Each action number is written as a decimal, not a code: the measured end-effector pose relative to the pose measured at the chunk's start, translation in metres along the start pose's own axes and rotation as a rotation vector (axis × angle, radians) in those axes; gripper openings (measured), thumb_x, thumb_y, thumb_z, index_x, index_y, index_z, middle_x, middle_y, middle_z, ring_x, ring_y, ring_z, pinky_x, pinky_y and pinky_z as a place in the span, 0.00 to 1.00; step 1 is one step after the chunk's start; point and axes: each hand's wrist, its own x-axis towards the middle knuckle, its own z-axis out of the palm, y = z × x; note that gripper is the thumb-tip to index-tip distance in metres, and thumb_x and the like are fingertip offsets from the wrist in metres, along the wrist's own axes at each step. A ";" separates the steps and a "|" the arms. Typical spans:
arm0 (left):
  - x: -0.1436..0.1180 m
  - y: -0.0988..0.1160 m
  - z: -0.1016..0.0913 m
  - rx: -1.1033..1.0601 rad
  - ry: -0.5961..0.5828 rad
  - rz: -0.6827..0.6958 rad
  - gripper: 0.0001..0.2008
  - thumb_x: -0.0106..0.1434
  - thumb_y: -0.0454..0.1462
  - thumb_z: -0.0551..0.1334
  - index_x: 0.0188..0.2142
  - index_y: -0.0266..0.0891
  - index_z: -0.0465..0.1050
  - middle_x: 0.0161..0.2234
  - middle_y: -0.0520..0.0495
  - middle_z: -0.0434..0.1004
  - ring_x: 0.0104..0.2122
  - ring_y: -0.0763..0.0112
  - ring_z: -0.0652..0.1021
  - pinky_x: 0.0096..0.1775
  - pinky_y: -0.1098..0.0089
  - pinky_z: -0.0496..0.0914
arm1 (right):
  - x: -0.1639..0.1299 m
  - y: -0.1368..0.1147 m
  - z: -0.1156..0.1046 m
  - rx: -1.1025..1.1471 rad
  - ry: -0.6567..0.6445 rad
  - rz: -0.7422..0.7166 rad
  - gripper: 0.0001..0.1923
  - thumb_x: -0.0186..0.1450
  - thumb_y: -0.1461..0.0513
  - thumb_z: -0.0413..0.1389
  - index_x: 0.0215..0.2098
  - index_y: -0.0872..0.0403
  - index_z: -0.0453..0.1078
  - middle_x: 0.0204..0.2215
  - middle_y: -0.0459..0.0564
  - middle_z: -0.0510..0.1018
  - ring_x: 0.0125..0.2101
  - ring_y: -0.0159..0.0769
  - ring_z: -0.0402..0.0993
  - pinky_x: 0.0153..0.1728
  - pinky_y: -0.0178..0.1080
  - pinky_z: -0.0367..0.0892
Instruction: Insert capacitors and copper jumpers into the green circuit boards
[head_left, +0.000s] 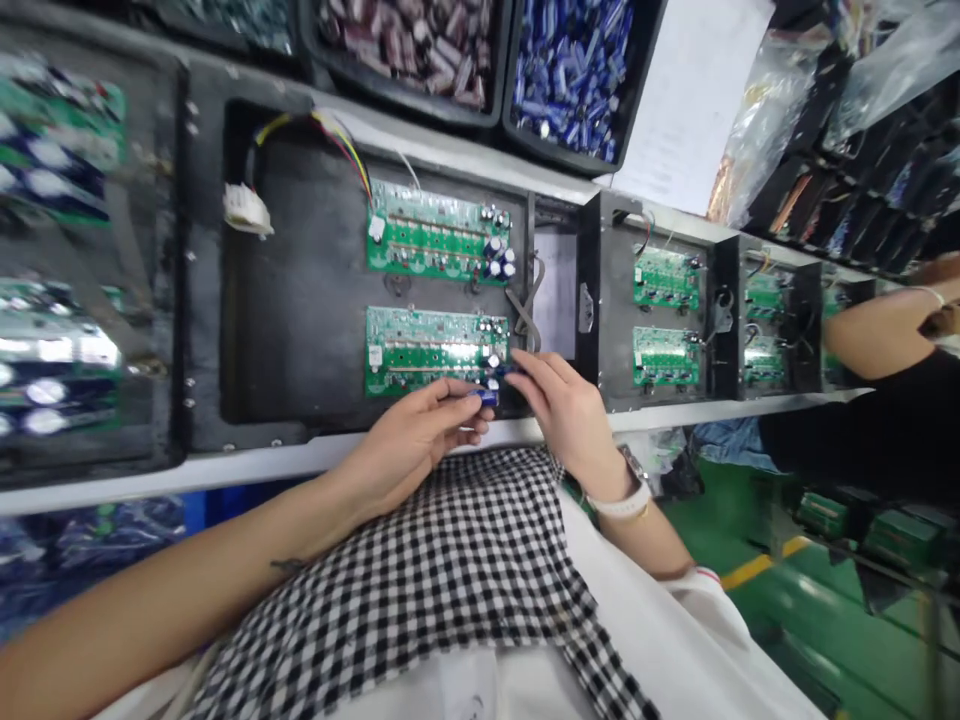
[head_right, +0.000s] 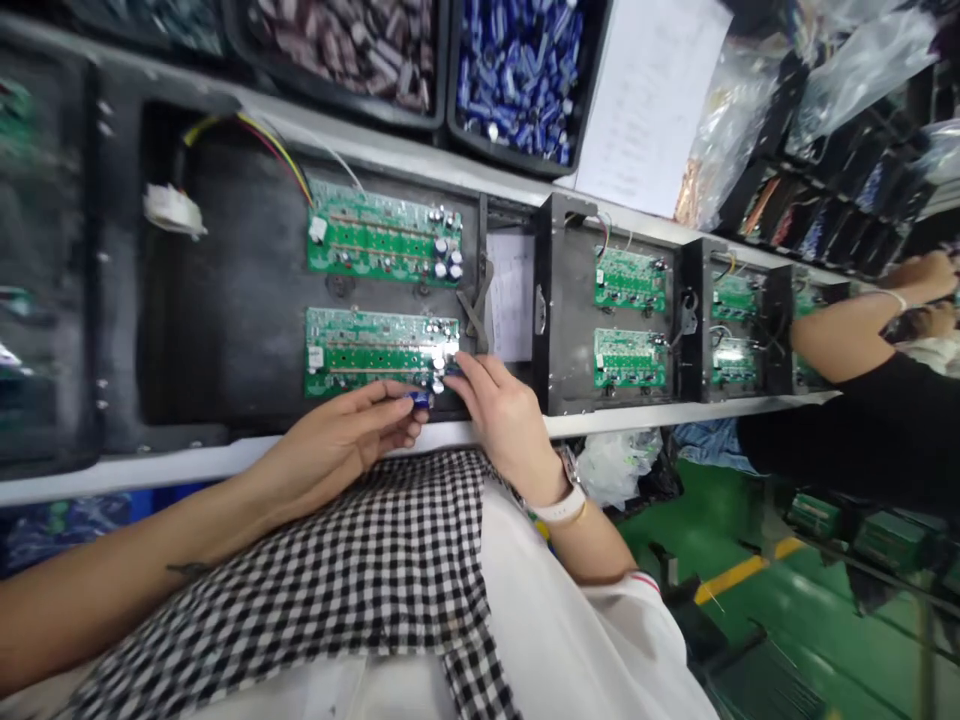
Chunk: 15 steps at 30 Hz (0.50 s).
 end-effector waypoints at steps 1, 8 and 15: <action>-0.001 0.002 0.002 0.038 -0.010 0.015 0.04 0.63 0.33 0.64 0.38 0.34 0.72 0.33 0.48 0.75 0.34 0.73 0.75 0.40 0.71 0.69 | -0.003 -0.005 -0.003 0.101 0.039 0.004 0.16 0.71 0.58 0.53 0.55 0.55 0.69 0.39 0.51 0.80 0.38 0.34 0.78 0.41 0.36 0.72; 0.042 0.123 0.028 1.053 0.075 0.421 0.11 0.62 0.38 0.65 0.42 0.34 0.76 0.40 0.47 0.77 0.43 0.67 0.73 0.46 0.71 0.63 | -0.017 -0.010 -0.004 0.290 0.372 0.112 0.09 0.67 0.65 0.59 0.46 0.51 0.73 0.38 0.46 0.80 0.38 0.31 0.77 0.41 0.35 0.73; 0.137 0.267 0.027 1.340 0.386 0.741 0.43 0.62 0.39 0.68 0.69 0.43 0.45 0.72 0.57 0.35 0.66 0.68 0.39 0.63 0.63 0.27 | -0.028 0.007 -0.001 -0.044 0.358 0.042 0.12 0.64 0.65 0.62 0.46 0.53 0.76 0.37 0.50 0.80 0.40 0.39 0.72 0.45 0.44 0.70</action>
